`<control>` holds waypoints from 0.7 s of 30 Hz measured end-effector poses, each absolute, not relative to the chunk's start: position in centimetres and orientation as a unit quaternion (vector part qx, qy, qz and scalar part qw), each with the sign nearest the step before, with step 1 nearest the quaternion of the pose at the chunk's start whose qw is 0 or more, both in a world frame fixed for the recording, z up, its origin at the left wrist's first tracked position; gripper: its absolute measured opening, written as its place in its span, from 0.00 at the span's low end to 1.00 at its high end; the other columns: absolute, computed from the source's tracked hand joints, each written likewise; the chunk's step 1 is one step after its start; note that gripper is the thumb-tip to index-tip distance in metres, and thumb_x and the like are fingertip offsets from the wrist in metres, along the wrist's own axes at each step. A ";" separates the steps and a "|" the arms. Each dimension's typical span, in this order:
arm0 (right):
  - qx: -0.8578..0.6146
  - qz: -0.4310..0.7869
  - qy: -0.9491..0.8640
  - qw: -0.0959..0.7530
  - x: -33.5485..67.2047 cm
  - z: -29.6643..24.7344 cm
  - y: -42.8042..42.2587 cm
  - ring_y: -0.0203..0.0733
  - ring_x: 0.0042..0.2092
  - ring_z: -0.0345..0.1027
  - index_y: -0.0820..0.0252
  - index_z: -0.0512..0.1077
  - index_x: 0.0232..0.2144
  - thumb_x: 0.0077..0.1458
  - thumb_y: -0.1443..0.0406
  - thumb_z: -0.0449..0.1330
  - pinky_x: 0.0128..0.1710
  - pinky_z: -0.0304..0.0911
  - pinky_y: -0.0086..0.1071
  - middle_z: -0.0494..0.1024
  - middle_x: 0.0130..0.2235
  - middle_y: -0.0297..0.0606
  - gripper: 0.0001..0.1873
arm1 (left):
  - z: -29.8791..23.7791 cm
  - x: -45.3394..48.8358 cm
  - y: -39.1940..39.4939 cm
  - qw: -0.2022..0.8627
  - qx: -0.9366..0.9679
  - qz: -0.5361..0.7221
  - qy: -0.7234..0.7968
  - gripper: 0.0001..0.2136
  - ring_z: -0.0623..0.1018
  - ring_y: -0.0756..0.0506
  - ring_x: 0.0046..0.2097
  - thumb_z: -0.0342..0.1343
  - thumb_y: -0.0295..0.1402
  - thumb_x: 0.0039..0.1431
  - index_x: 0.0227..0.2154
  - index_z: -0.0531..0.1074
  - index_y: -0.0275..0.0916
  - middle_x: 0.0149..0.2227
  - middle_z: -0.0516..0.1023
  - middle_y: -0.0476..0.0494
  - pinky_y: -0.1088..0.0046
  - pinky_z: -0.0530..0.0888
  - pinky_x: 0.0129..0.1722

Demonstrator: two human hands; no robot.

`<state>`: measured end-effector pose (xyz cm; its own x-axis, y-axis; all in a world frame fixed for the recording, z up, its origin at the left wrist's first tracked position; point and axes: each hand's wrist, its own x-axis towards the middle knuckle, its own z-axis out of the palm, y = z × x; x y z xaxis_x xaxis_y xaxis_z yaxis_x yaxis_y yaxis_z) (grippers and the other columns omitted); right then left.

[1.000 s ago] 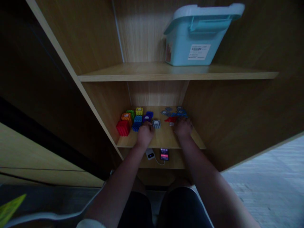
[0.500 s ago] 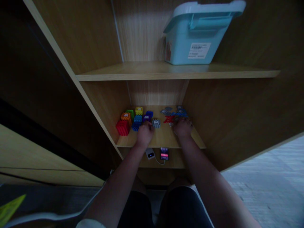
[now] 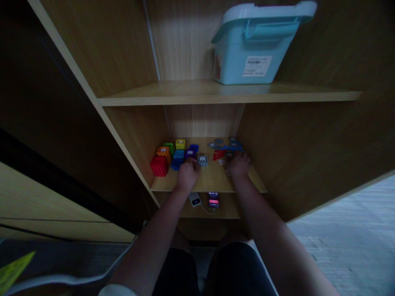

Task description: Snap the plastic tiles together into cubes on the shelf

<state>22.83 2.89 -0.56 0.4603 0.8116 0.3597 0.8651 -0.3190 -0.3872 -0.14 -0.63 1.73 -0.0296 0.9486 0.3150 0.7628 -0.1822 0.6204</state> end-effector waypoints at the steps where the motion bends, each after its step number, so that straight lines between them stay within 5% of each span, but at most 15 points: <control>1: -0.809 -0.045 -0.520 0.273 22.8 -0.6 2.9 0.66 0.61 0.67 0.68 0.73 0.56 0.64 0.55 0.59 0.56 0.65 0.54 0.73 0.59 0.64 0.26 | 1.7 -0.1 -0.6 0.131 0.684 0.352 0.626 0.08 0.85 0.42 0.44 0.55 0.26 0.68 0.45 0.77 0.38 0.43 0.86 0.38 0.71 0.75 0.44; 9: -0.800 -0.019 -0.538 0.266 22.9 -0.5 3.1 0.64 0.58 0.71 0.62 0.80 0.48 0.69 0.58 0.54 0.57 0.65 0.55 0.80 0.54 0.58 0.19 | 1.6 -0.1 -0.6 0.128 0.684 0.348 0.628 0.08 0.85 0.41 0.44 0.56 0.27 0.67 0.45 0.77 0.39 0.43 0.86 0.38 0.70 0.76 0.45; 21: -0.783 -0.047 -0.543 0.301 22.7 -0.5 3.1 0.64 0.56 0.72 0.70 0.74 0.54 0.66 0.61 0.56 0.55 0.66 0.51 0.78 0.54 0.63 0.20 | 1.6 -0.2 -0.6 0.127 0.687 0.350 0.624 0.08 0.85 0.41 0.45 0.55 0.27 0.68 0.45 0.77 0.38 0.43 0.86 0.37 0.70 0.76 0.44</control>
<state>22.73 3.11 -0.45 0.4062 0.8216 0.4000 0.8781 -0.2297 -0.4198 -0.15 -0.62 1.61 -0.0236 0.9464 0.3221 0.7689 -0.1887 0.6109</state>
